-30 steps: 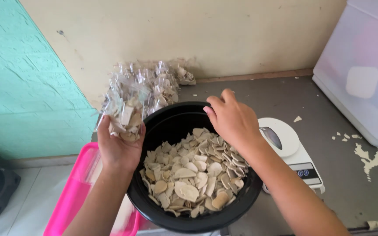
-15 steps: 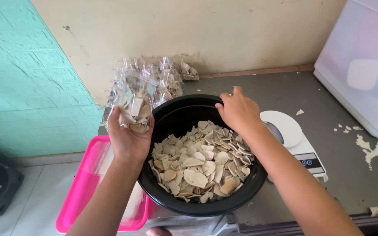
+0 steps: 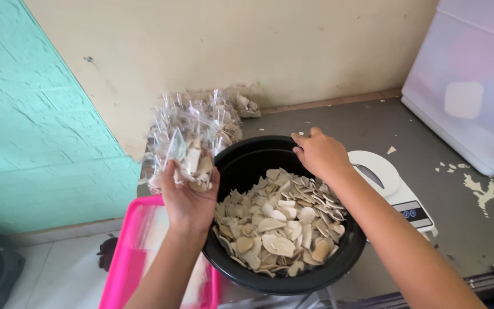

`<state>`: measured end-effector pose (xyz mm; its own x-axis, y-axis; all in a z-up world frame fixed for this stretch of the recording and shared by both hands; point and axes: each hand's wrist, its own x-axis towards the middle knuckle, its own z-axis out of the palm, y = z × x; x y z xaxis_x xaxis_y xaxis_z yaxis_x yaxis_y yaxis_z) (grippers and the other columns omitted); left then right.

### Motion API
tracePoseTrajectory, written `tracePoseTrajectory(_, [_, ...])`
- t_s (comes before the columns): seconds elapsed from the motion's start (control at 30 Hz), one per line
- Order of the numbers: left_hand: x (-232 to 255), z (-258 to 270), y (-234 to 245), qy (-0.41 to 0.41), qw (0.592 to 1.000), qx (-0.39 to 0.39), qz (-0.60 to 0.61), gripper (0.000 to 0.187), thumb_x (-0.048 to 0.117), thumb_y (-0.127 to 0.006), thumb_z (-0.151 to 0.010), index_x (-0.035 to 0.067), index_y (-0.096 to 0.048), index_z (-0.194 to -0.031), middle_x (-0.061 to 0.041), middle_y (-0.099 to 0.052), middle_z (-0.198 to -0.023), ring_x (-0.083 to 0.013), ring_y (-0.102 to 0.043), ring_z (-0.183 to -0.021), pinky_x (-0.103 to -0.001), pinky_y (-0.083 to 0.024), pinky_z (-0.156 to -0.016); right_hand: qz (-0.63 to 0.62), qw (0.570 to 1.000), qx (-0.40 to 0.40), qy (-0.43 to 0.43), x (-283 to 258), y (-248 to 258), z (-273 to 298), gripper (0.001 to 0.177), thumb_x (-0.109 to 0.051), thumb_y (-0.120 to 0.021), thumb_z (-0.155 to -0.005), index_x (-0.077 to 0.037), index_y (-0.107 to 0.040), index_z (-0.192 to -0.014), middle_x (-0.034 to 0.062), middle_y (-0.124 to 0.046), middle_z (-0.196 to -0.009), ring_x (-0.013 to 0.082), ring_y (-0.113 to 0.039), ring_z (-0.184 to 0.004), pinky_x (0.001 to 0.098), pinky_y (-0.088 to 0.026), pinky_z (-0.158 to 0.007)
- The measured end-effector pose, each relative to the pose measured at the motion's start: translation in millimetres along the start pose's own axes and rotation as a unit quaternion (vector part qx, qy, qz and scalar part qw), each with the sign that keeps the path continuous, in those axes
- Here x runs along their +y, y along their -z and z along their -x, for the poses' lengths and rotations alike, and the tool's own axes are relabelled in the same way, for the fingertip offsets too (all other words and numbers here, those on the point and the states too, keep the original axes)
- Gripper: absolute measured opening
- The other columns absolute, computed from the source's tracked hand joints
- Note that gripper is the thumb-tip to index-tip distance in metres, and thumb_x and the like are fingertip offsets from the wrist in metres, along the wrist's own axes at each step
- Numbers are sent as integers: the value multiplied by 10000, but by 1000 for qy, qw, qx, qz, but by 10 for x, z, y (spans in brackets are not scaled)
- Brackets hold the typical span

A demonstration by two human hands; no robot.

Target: Filling and weighing small plastic bags with dried food slices using a spoon

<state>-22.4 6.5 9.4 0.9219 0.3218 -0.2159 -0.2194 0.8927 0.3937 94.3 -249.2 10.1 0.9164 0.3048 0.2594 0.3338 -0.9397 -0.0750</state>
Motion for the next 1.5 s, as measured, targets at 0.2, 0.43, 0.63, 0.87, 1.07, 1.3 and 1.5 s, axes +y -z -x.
tracePoseTrajectory(0.2, [12, -206, 56, 22, 1000, 4, 21, 527, 484, -584, -924, 122, -620, -1306, -159, -703, -1280, -304, -702, -1093, -464, -587, -945, -16, 999, 31, 8, 38, 7, -46, 328, -292, -535, -1018, -226, -732, -1272, 185, -682, -960, 459, -744, -906, 506, -612, -758])
tracePoseTrajectory(0.43, [8, -58, 27, 56, 998, 18, 8, 573, 518, -580, -912, 132, -607, -1334, -138, -691, -1310, -271, -683, -1133, -438, -566, -969, -6, 1000, 17, -2, 84, -74, -129, 314, -307, -517, -1021, -253, -726, -1249, 201, -740, -939, 440, -747, -926, 508, -604, -811])
tracePoseTrajectory(0.63, [6, 17, 56, 78, 995, -47, 42, 480, 418, -574, -965, 88, -658, -1302, -112, -750, -1139, -250, -715, -1028, -365, -579, -781, 5, 1000, -11, 2, 192, -185, -212, 360, -316, -475, -1042, -311, -647, -1358, 97, -736, -1093, 377, -716, -931, 551, -593, -658])
tracePoseTrajectory(0.87, [30, 6, 72, 97, 993, -51, 38, 487, 437, -539, -992, 65, -670, -1279, -148, -751, -1097, -255, -715, -962, -372, -581, -758, 28, 1000, -11, -1, 169, -190, -180, 383, -309, -506, -1023, -321, -615, -1390, 79, -723, -1080, 367, -728, -890, 531, -601, -642])
tracePoseTrajectory(1.07, [-10, 11, 116, 101, 993, -28, 44, 520, 444, -520, -995, 56, -665, -1309, -165, -749, -1114, -266, -716, -984, -376, -577, -768, 49, 998, -41, -8, 102, -139, -142, 425, -385, -457, -1040, -301, -558, -1445, 74, -711, -1079, 371, -736, -846, 538, -610, -638])
tracePoseTrajectory(1.3, [-29, 30, 91, 95, 995, 13, 27, 541, 429, -536, -972, 40, -646, -1331, -177, -739, -1172, -299, -707, -1036, -400, -559, -758, 64, 996, -64, -5, 72, -121, -144, 502, -461, -462, -1036, -141, -524, -1419, 130, -677, -1261, 371, -752, -922, 539, -649, -673])
tracePoseTrajectory(1.5, [-31, 84, 87, 72, 997, 9, 38, 389, 393, -534, -997, 100, -626, -1236, -182, -734, -1143, -328, -706, -1046, -421, -557, -783, 51, 995, -89, -16, 101, -133, -169, 405, -393, -485, -1042, -146, -580, -1349, 81, -690, -1235, 351, -739, -948, 521, -624, -676])
